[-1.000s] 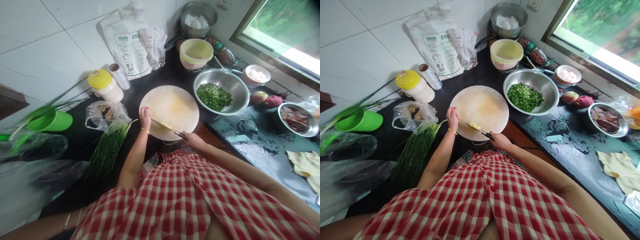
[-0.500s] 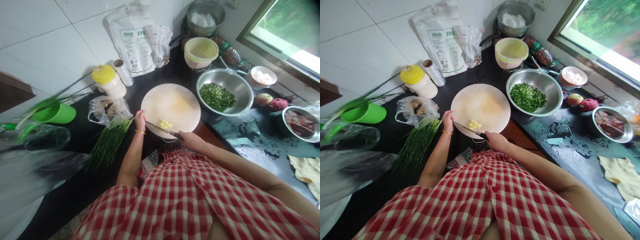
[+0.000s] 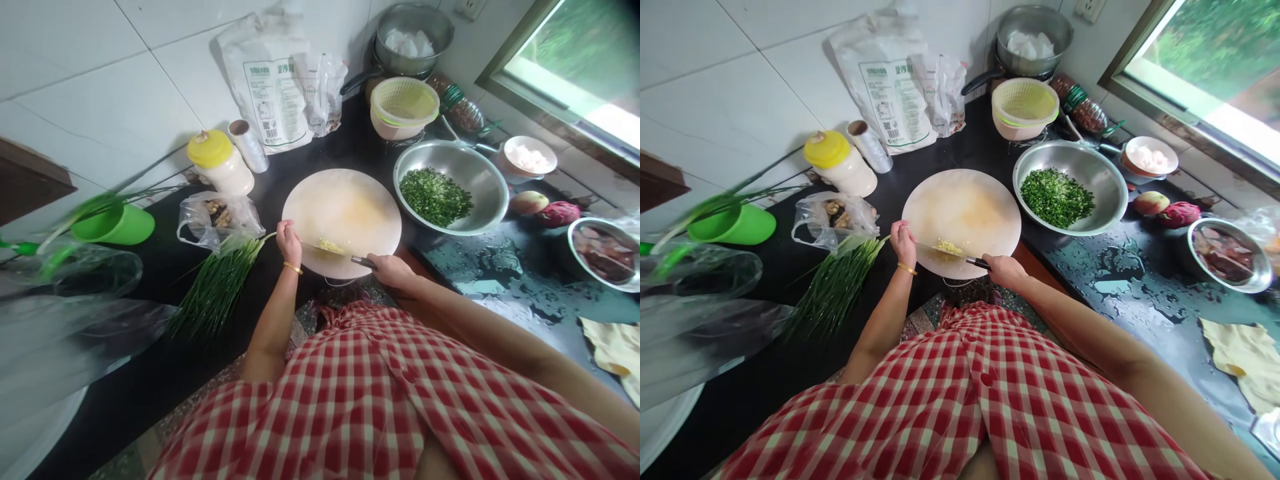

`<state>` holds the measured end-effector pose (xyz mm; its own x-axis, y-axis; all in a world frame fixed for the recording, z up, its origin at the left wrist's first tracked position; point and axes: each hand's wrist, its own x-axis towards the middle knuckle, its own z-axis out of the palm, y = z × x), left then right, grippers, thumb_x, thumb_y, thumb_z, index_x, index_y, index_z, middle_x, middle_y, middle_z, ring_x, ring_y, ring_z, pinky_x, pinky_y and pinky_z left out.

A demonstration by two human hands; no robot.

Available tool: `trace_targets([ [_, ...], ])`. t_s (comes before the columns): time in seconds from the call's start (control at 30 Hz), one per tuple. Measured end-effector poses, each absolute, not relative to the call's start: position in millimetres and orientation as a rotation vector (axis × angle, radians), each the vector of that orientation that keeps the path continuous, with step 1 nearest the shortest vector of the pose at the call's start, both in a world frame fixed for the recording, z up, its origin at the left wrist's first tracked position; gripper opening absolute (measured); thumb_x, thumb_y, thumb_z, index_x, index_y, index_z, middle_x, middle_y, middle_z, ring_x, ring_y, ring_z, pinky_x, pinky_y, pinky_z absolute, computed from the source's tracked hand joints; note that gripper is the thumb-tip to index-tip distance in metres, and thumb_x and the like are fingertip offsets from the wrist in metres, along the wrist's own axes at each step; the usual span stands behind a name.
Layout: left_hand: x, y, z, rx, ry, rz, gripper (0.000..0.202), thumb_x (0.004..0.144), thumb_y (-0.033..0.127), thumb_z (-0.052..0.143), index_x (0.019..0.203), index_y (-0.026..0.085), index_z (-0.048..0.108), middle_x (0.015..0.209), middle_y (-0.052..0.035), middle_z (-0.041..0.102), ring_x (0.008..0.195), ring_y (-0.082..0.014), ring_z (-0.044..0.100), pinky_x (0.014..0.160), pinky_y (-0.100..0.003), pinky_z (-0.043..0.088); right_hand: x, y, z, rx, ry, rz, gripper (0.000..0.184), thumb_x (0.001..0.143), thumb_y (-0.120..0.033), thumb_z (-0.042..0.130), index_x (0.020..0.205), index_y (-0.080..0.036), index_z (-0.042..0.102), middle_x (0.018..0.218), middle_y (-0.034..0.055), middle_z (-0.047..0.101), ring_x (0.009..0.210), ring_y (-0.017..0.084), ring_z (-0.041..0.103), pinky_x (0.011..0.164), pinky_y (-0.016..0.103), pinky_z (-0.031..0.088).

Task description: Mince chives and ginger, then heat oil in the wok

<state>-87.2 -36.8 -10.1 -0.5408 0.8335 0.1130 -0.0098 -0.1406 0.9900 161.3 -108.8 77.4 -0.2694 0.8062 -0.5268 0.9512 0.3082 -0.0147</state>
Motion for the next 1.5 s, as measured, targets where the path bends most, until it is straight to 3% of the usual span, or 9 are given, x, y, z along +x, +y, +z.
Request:
trace_targets([
  [1.5, -90, -44, -8, 0.885, 1.590, 1.753, 0.016, 0.083, 0.026, 0.038, 0.080, 0.017, 0.052, 0.041, 0.0081, 0.037, 0.039, -0.0083, 0.037, 0.049, -0.021, 0.032, 161, -109, 82, 1.542, 2.215, -0.416, 0.029, 0.083, -0.023, 0.041, 0.110, -0.023, 0.050, 0.093, 0.0085, 0.066, 0.081, 0.022, 0.062, 0.062, 0.027, 0.039],
])
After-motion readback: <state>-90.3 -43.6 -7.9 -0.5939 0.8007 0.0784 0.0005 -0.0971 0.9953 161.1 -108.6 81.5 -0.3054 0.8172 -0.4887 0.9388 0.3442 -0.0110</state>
